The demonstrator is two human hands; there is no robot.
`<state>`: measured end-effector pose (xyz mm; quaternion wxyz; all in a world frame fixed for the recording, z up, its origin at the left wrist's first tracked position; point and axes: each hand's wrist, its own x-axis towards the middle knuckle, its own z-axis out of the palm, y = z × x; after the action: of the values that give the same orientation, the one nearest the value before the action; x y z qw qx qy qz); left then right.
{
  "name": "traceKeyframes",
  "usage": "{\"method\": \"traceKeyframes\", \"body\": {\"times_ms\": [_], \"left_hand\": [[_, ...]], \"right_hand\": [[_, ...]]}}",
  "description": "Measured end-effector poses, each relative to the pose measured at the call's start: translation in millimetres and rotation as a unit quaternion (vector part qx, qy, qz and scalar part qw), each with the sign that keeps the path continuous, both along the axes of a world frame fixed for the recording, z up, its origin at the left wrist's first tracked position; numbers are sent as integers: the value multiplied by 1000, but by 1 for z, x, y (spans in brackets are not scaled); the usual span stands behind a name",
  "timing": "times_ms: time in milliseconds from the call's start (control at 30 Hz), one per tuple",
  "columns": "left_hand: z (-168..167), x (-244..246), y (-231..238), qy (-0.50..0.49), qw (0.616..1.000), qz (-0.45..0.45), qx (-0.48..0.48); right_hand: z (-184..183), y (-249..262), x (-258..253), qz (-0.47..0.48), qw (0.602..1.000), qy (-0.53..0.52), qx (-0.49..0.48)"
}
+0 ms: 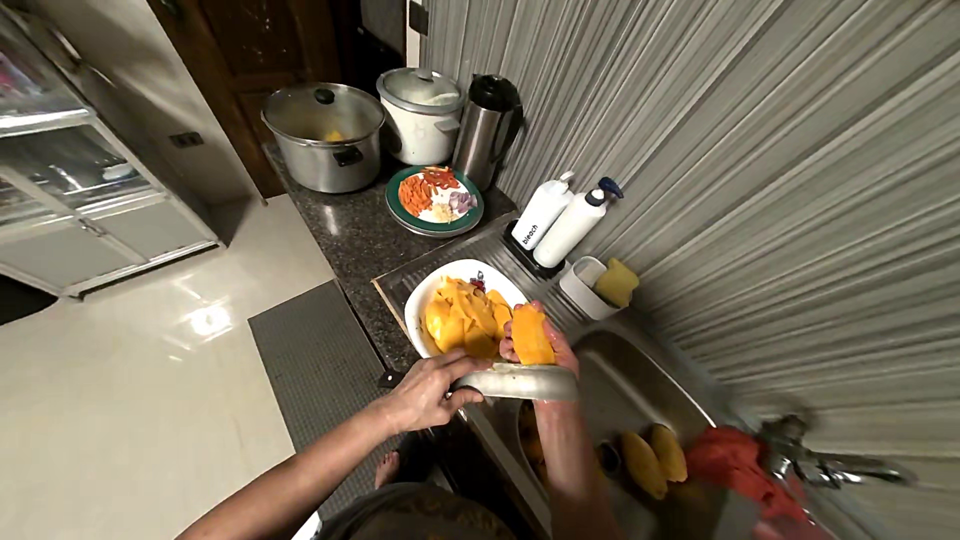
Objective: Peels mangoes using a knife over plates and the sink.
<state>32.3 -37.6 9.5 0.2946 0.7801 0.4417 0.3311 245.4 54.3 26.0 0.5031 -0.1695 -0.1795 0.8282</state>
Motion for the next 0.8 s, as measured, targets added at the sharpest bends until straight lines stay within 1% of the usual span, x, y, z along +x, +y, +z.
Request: {"method": "traceKeyframes", "body": {"times_ms": [67,200,400,600,700,800], "left_hand": [[3,1,1,12,1000,1,8],[11,-1,-1,18,1000,-10,16],[15,-3,-2,39,998,29,29],[13,-2,-2,40,998,37,24],[14,2,0,45,997,46,32],[18,7,5,54,997,46,40]], "right_hand": [[1,-3,0,-5,1000,-29,-12],[2,-4,5,-2,999,-47,7],[1,-3,7,-47,990,-121,54],[0,-3,12,-44,992,-92,78],[-1,-1,13,-40,989,-113,83],[-5,-1,9,-40,989,-102,99]]}}
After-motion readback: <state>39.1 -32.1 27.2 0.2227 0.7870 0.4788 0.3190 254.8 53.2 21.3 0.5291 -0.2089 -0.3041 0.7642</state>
